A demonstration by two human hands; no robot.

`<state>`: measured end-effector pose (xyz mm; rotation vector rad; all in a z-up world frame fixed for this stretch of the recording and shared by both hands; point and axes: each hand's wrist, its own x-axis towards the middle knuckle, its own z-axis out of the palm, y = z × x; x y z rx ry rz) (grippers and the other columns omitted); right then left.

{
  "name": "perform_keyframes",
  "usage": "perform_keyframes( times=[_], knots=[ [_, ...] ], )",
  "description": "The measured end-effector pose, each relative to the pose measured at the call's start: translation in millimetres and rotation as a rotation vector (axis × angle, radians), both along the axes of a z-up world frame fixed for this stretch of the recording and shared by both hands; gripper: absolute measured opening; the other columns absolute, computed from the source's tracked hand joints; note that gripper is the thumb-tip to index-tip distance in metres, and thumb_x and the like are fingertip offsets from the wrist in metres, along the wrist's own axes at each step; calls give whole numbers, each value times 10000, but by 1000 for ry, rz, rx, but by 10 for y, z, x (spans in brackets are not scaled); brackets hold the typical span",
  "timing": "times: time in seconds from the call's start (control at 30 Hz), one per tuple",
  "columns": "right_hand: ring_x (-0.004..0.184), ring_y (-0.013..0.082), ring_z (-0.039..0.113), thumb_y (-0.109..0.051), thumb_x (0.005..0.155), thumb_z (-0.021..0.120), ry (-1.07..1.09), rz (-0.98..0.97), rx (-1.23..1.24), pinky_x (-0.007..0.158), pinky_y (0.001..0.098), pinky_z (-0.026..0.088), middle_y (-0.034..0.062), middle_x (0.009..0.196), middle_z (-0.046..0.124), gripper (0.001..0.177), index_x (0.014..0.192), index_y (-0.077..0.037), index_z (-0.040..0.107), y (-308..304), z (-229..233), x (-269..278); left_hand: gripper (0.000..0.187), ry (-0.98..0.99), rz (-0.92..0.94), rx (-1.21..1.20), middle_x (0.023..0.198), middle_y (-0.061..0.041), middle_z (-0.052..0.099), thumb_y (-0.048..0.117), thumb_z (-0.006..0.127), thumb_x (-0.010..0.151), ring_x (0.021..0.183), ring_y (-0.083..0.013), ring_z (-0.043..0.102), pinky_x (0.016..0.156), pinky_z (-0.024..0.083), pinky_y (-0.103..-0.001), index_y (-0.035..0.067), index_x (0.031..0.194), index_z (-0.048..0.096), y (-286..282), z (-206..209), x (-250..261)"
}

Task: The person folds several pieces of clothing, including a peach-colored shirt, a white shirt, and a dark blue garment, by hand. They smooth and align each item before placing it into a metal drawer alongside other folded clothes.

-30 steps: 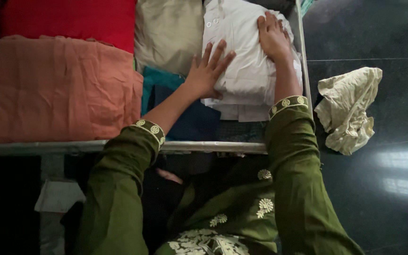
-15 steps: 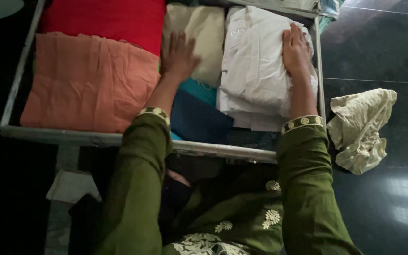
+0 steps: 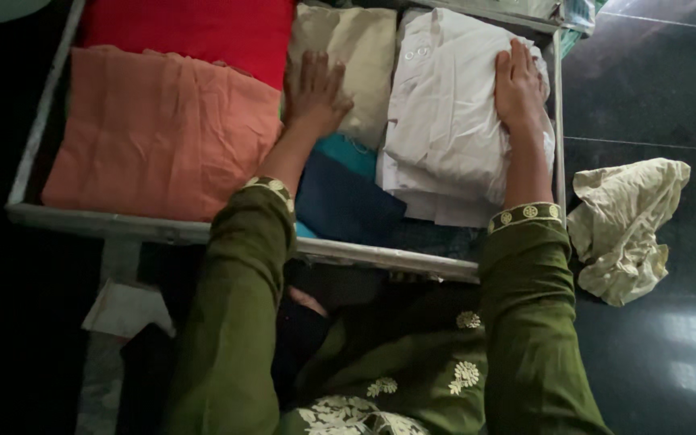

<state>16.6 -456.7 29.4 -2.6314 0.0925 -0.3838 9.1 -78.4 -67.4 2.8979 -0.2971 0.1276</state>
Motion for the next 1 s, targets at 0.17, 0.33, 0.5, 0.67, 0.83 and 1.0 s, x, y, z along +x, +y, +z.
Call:
perform_keyframes(
  times=[0.17, 0.33, 0.5, 0.67, 0.83, 1.0],
  knots=[
    [1408, 452, 399, -455, 1133, 514, -230, -35, -183, 1149, 515, 289, 301, 1518, 445, 573, 1464, 12, 541, 15, -15, 105, 701, -85, 8, -170, 1609, -247, 346, 557, 594, 1021, 1524, -476, 238, 1170, 243, -716, 123, 1545, 425, -129, 225, 192],
    [1317, 410, 568, -277, 1142, 431, -452, 192, 43, 1114, 479, 439, 226, 1406, 625, 397, 1367, -14, 625, 725, 348, 168, 809, -81, -37, -76, 1640, -231, 301, 466, 686, 881, 1496, -459, 250, 1137, 264, -708, 137, 1562, 399, -5, 3, 227],
    [1292, 438, 566, -226, 1093, 473, -261, 659, 166, 1108, 472, 434, 256, 1368, 634, 379, 1369, 3, 599, 1960, -56, 731, 955, 262, -91, 135, 1647, -246, 111, 503, 715, 828, 1512, -465, 90, 1163, 100, -683, 176, 1602, 260, -37, -32, 193],
    [1338, 507, 422, -463, 1046, 490, -3, 450, -308, 1082, 616, 324, 283, 1515, 432, 678, 1543, -11, 395, 2545, -760, 1137, 748, 317, -83, 201, 1739, -212, 112, 394, 517, 989, 1570, -427, 133, 1231, 82, -730, 243, 1676, 263, -117, -356, 341],
    [1413, 449, 399, -567, 1042, 449, -122, 286, -350, 1146, 632, 249, 204, 1543, 442, 680, 1534, -101, 410, 2677, -891, 961, 801, 240, -59, 143, 1695, -145, -9, 452, 511, 880, 1542, -416, -4, 1139, 75, -741, 210, 1603, 264, -108, -576, 443],
    [1454, 418, 386, -560, 1059, 421, -63, 288, -346, 1211, 589, 230, 186, 1584, 428, 709, 1586, -88, 366, 2684, -865, 872, 611, 102, -45, 183, 1728, -167, 66, 357, 395, 1036, 1569, -444, 58, 1193, 88, -725, 174, 1616, 339, -154, -909, 591]
  ],
)
